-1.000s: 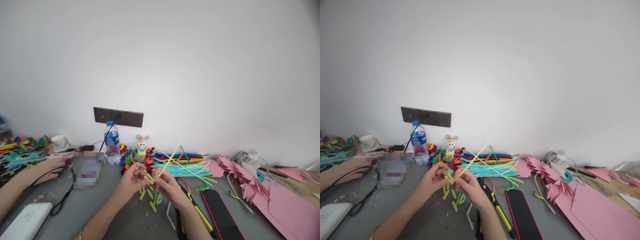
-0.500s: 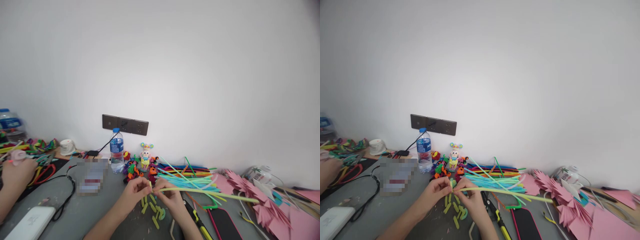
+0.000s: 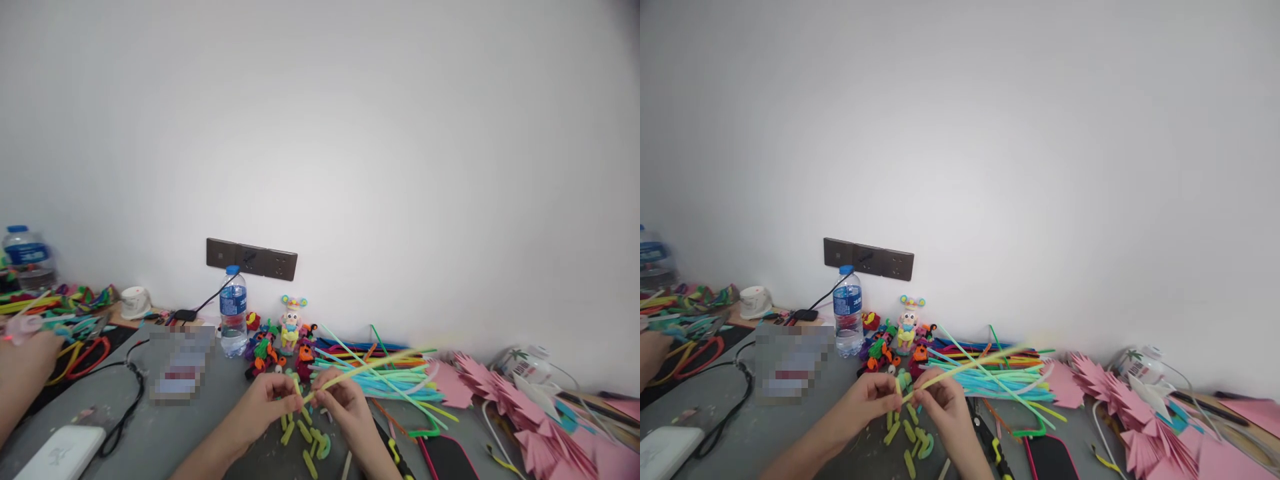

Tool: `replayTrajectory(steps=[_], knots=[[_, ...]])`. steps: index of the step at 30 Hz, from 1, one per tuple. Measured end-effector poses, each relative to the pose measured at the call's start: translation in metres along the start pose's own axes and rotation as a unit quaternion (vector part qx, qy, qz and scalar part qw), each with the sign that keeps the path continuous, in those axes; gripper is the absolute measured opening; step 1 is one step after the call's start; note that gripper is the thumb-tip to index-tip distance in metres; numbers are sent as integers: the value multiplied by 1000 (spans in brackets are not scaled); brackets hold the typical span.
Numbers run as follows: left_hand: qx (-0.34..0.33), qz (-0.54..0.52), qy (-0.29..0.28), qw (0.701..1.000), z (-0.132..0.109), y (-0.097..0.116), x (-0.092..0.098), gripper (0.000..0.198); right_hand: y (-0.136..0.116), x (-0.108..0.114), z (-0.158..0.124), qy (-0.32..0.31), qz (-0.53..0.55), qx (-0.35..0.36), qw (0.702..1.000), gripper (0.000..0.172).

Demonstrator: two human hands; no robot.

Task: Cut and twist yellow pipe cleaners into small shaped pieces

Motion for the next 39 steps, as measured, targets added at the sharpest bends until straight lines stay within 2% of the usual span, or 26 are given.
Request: replayTrajectory(steps=[2, 6, 11, 15, 18, 23, 27, 34, 37, 39], knots=[[17, 10, -36, 999, -2, -1, -2, 38, -5, -2, 0, -25, 7, -12, 1000, 15], [64, 30, -111, 991, -7, -5, -5, 37, -12, -10, -1, -95, 40, -86, 991, 17], [88, 44, -156, 983, -10, -4, -5, 33, -10, -13, -4, -102, 56, -123, 986, 23], [58, 66, -115, 990, -7, 3, -6, 30, -7, -9, -3, -73, 65, -94, 991, 21], [3, 149, -59, 987, -4, 9, -7, 26, -8, -6, -1, -46, 53, -48, 996, 22], [-111, 290, 37, 950, -3, 14, -5, 19, -17, -3, 0, -11, -5, -42, 999, 27], [-158, 333, 60, 928, -4, 15, -1, 21, -19, -4, 1, -13, -15, -47, 999, 28], [-188, 359, 59, 912, -9, 21, -2, 20, -15, -6, 1, -7, 16, -46, 999, 26], [-166, 314, 96, 930, -7, 20, -1, 19, -13, -6, 2, 7, 20, -41, 999, 25], [-135, 229, 119, 957, -5, 17, 0, 21, -10, -7, 2, 12, 23, -39, 999, 26]])
Point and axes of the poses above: each hand's wrist, its own z-axis towards the middle knuckle, its own x-axis out of the back of the hand, y = z × x, the point moved 3 cm from there along z, towards the middle knuckle, and after that the axes turned 10 degrees about -y, right-handed, at the moved point
